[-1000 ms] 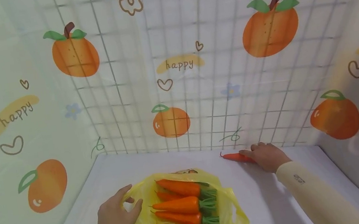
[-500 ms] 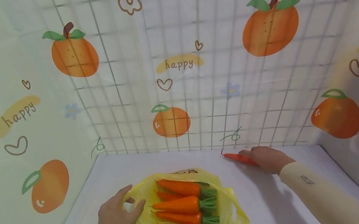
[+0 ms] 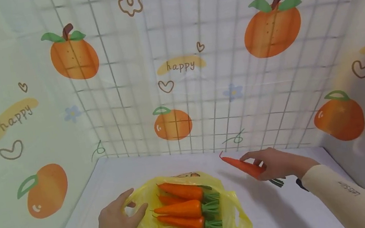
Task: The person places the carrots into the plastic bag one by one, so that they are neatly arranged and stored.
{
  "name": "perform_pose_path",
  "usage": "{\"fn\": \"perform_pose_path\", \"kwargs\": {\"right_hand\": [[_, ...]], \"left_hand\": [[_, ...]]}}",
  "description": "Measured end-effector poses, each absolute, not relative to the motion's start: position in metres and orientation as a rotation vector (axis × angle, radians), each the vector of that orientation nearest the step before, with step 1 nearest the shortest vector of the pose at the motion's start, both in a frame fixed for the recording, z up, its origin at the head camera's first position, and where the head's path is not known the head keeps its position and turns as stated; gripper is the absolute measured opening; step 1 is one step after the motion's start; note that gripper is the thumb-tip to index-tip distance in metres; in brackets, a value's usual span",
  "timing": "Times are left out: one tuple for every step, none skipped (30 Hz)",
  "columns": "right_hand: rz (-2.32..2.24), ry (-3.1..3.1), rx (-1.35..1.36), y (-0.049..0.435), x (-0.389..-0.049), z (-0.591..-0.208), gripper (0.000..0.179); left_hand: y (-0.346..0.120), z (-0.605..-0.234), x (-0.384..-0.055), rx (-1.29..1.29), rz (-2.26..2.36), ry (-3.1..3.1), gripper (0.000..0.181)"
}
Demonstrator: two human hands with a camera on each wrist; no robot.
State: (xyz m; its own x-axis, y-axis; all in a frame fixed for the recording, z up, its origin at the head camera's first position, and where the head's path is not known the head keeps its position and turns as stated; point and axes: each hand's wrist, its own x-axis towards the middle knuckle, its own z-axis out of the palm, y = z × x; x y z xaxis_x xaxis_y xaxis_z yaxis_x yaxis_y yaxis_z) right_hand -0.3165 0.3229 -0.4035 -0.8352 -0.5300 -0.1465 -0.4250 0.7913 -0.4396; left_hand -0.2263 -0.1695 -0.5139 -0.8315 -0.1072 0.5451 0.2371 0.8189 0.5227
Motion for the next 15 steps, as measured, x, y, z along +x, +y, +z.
{"fn": "perform_pose_path", "kwargs": {"right_hand": [[-0.61, 2.662, -0.762, 0.335, -0.323, -0.407, 0.064], [-0.651, 2.606, -0.799, 0.345, -0.329, -0.411, 0.066], [-0.69, 2.564, -0.801, 0.35, -0.331, -0.411, 0.067], [-0.733, 2.526, -0.833, 0.354, -0.332, -0.411, 0.068], [-0.763, 2.504, -0.879, 0.355, -0.33, -0.41, 0.069], [-0.792, 2.489, -0.91, 0.355, -0.327, -0.407, 0.069], [-0.816, 2.474, -0.893, 0.354, -0.323, -0.401, 0.07], [-0.836, 2.46, -0.875, 0.351, -0.32, -0.395, 0.071], [-0.862, 2.438, -0.87, 0.349, -0.315, -0.388, 0.072], [-0.878, 2.419, -0.889, 0.347, -0.312, -0.383, 0.071], [-0.896, 2.395, -0.91, 0.345, -0.309, -0.378, 0.071], [-0.916, 2.37, -0.912, 0.343, -0.306, -0.373, 0.071], [-0.934, 2.342, -0.924, 0.34, -0.304, -0.368, 0.071], [-0.95, 2.312, -0.931, 0.338, -0.301, -0.363, 0.071], [-0.963, 2.289, -0.933, 0.335, -0.3, -0.359, 0.072]], "left_hand": [[-0.169, -0.514, -0.226, -0.097, -0.794, -2.428, 0.063], [-0.169, -0.515, -0.226, -0.098, -0.787, -2.426, 0.064], [-0.17, -0.516, -0.226, -0.101, -0.78, -2.425, 0.065], [-0.17, -0.517, -0.226, -0.103, -0.776, -2.423, 0.065], [-0.17, -0.517, -0.226, -0.106, -0.77, -2.42, 0.065], [-0.171, -0.518, -0.226, -0.108, -0.765, -2.419, 0.066], [-0.171, -0.518, -0.226, -0.111, -0.767, -2.417, 0.067], [-0.171, -0.519, -0.226, -0.113, -0.77, -2.416, 0.067], [-0.17, -0.519, -0.226, -0.116, -0.773, -2.416, 0.067], [-0.17, -0.519, -0.226, -0.118, -0.777, -2.417, 0.067], [-0.169, -0.518, -0.226, -0.119, -0.778, -2.419, 0.068], [-0.169, -0.518, -0.226, -0.12, -0.782, -2.42, 0.069], [-0.168, -0.518, -0.226, -0.12, -0.786, -2.421, 0.069], [-0.167, -0.518, -0.226, -0.121, -0.785, -2.423, 0.069], [-0.166, -0.519, -0.226, -0.123, -0.786, -2.423, 0.069]]}}
